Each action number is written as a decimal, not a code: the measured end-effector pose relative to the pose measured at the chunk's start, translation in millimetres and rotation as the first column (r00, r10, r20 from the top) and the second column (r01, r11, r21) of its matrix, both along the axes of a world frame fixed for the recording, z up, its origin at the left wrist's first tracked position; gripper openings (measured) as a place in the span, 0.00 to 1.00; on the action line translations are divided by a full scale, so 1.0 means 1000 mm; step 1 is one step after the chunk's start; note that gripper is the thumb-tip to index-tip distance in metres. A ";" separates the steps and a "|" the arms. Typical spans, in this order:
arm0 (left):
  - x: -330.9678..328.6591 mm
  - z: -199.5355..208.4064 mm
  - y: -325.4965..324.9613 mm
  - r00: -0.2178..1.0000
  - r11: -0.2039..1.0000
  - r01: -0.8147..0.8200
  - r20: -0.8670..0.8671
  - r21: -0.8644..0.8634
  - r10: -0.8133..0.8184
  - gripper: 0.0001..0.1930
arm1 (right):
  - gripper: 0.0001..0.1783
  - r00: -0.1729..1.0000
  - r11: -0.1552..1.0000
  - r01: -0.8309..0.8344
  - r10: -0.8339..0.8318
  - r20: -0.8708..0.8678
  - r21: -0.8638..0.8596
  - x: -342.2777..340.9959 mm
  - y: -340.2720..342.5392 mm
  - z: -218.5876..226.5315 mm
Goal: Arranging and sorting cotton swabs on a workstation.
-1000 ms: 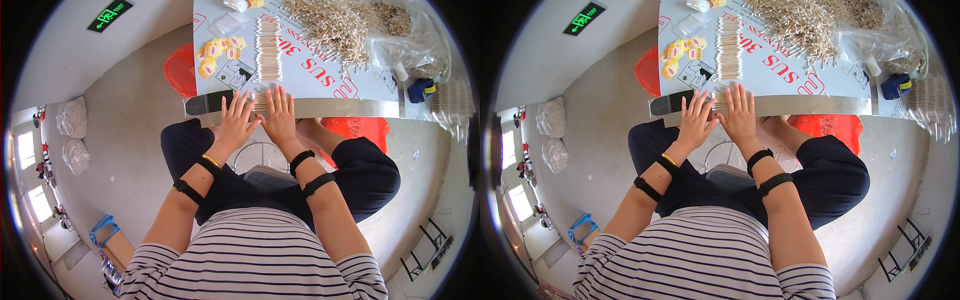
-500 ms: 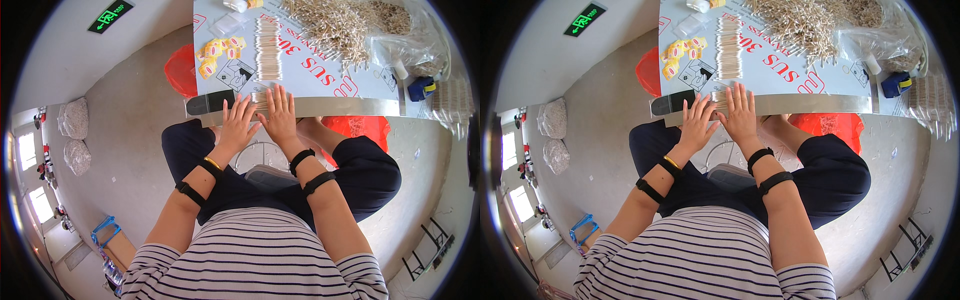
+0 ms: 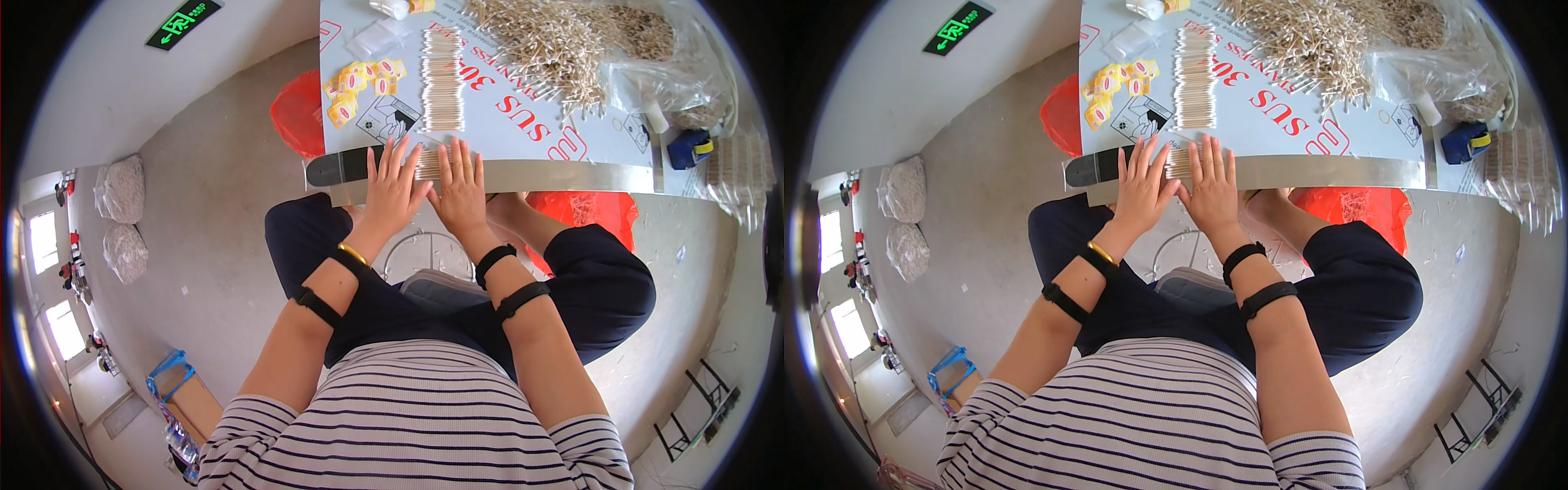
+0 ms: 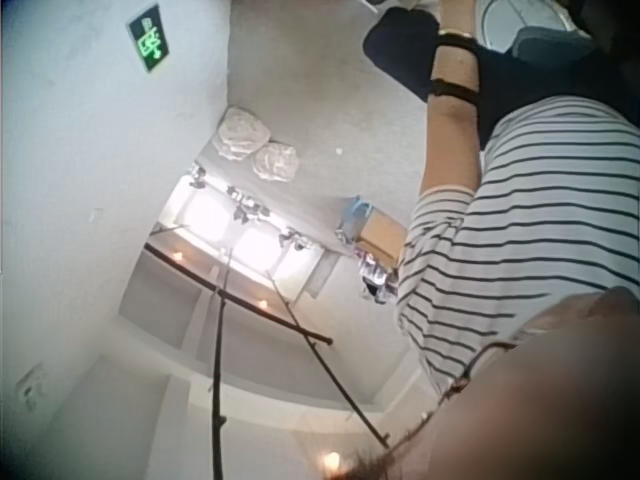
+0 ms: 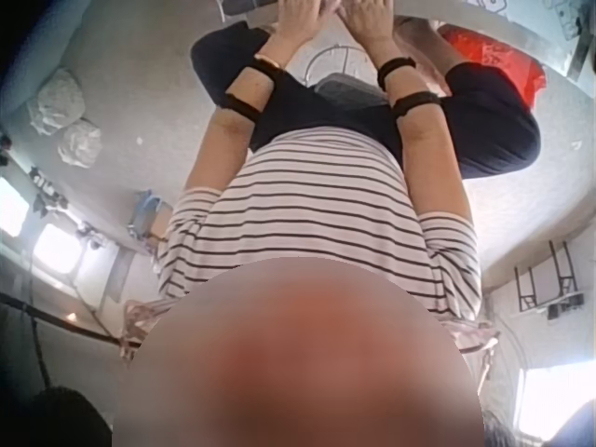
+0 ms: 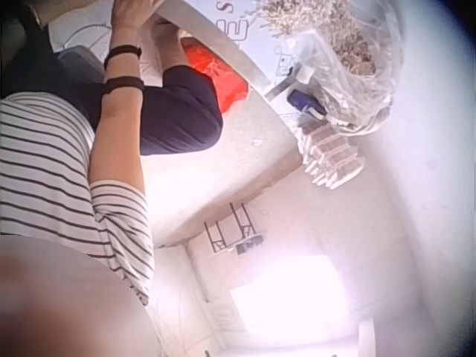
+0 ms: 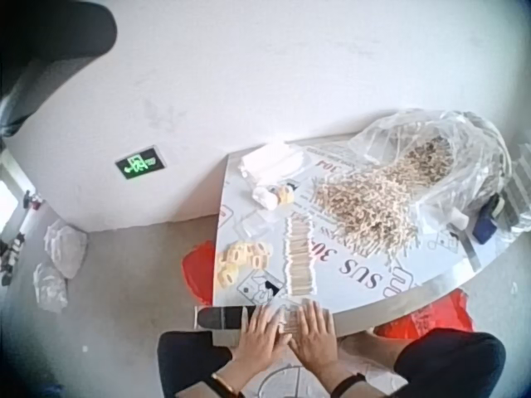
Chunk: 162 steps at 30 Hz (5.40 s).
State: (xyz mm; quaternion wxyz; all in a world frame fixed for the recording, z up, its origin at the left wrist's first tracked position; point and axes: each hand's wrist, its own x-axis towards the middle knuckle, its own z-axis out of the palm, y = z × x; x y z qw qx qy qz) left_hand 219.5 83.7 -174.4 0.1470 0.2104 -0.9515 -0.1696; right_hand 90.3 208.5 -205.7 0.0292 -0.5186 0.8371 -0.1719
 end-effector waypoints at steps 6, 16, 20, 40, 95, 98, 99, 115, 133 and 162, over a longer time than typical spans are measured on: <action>-0.036 0.000 -0.025 0.999 0.996 0.036 0.028 -0.086 -0.034 0.26 | 0.50 1.000 0.999 -0.009 0.009 -0.002 0.044 0.001 0.000 0.005; -0.019 -0.007 -0.020 0.997 0.998 0.043 0.058 -0.037 -0.041 0.24 | 0.50 1.000 1.000 0.001 0.000 0.025 -0.007 -0.001 0.000 0.006; -0.011 -0.007 -0.021 1.000 0.999 -0.022 -0.016 0.023 0.022 0.28 | 0.50 0.997 0.999 -0.004 0.008 0.071 -0.053 -0.003 0.001 0.009; 0.004 -0.033 0.003 0.994 0.998 -0.062 0.094 -0.030 0.064 0.45 | 0.49 0.998 0.997 -0.057 0.059 0.031 -0.049 0.004 -0.009 -0.005; 0.025 -0.021 -0.003 0.995 0.999 0.025 0.100 -0.026 -0.023 0.39 | 0.47 0.989 0.988 -0.146 0.147 0.006 -0.055 0.014 -0.024 0.001; 0.029 -0.017 -0.017 0.996 0.995 -0.086 -0.015 0.049 0.087 0.38 | 0.48 0.989 0.988 -0.143 0.144 0.020 -0.058 0.016 -0.025 -0.002; 0.030 -0.014 -0.025 0.996 0.995 -0.082 -0.017 0.054 0.083 0.38 | 0.48 0.990 0.989 -0.137 0.140 0.037 -0.061 0.015 -0.024 -0.001; 0.101 -0.057 -0.110 0.521 0.059 -0.426 0.191 0.903 0.832 0.29 | 0.47 0.984 0.984 -0.178 0.178 0.009 -0.015 0.056 -0.082 0.002; 0.011 -0.035 -0.188 0.757 0.728 -0.630 0.003 0.270 0.654 0.32 | 0.44 0.974 0.970 -0.219 0.224 0.041 -0.102 0.075 -0.109 0.004; 0.068 0.007 -0.150 0.931 0.614 -0.353 0.199 0.706 0.306 0.11 | 0.45 0.976 0.974 -0.205 0.211 0.056 -0.097 0.076 -0.108 0.004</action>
